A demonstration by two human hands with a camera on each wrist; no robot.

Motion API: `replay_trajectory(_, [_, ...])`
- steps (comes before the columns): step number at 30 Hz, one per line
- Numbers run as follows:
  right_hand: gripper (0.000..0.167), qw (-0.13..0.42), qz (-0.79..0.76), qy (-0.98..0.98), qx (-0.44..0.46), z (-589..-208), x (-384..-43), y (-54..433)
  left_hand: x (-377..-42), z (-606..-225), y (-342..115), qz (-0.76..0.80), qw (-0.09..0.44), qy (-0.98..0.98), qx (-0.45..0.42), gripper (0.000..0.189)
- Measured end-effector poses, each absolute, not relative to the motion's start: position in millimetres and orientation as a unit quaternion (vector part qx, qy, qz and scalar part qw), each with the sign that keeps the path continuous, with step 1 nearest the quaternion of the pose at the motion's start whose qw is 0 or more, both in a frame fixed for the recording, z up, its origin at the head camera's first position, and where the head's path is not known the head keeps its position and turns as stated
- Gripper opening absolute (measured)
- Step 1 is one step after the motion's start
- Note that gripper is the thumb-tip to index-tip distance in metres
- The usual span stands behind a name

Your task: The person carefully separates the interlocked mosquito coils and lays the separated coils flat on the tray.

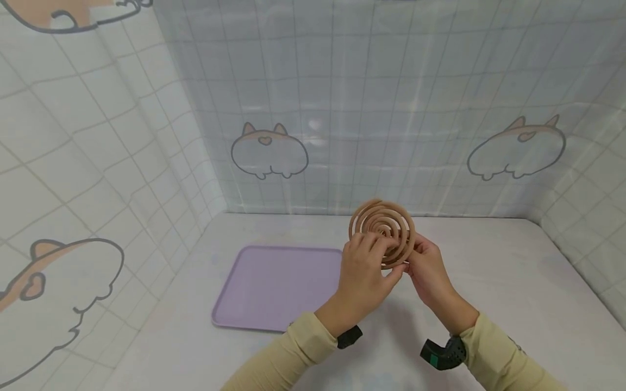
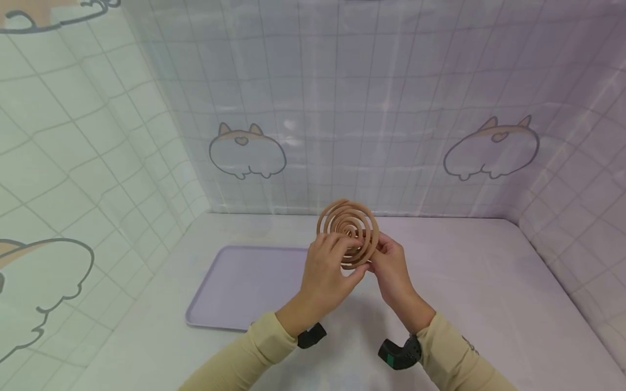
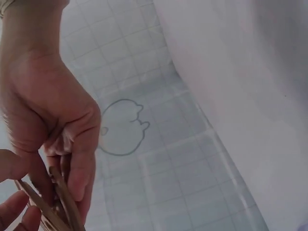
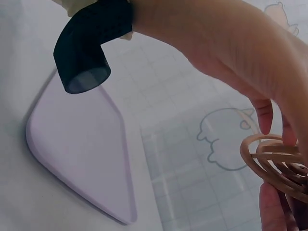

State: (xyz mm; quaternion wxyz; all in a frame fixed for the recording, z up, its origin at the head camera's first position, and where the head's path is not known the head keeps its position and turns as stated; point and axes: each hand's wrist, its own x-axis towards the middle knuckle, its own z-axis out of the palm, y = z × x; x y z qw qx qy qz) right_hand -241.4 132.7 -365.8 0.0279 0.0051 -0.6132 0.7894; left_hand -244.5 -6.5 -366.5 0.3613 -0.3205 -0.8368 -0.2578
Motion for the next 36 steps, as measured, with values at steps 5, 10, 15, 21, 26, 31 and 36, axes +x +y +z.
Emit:
replay_trajectory(5, [0.009, 0.037, 0.796, -0.604, 0.018, -365.1, -243.0, 132.9, -242.4, -360.7, -12.0, -0.293, 0.381, -0.815, -0.323, 0.026])
replay_trajectory(10, [0.009, 0.042, 0.797, -0.602, 0.036, -364.5, -243.6, 134.2, -241.1, -354.8, -18.2, -0.331, 0.384, -0.803, -0.312, 0.026])
replay_trajectory(15, [0.006, 0.045, 0.795, -0.605, 0.026, -363.6, -243.1, 133.9, -241.3, -353.9, -20.5, -0.346, 0.357, -0.802, -0.332, 0.028])
replay_trajectory(21, [0.007, 0.047, 0.784, -0.618, 0.011, -361.6, -243.1, 133.2, -252.7, -351.9, -24.4, -0.388, 0.33, -0.8, -0.316, 0.039])
replay_trajectory(26, [0.01, 0.043, 0.775, -0.63, 0.017, -360.3, -243.9, 133.8, -286.7, -342.5, -39.6, -0.507, 0.189, -0.806, -0.241, 0.058])
replay_trajectory(31, [0.008, 0.028, 0.776, -0.629, 0.022, -359.9, -241.4, 133.7, -318.7, -342.0, -53.6, -0.632, -0.138, -0.735, -0.202, 0.061])
replay_trajectory(36, [0.009, 0.022, 0.77, -0.638, 0.023, -360.8, -239.9, 133.8, -325.3, -347.2, -55.2, -0.683, -0.238, -0.662, -0.195, 0.036])
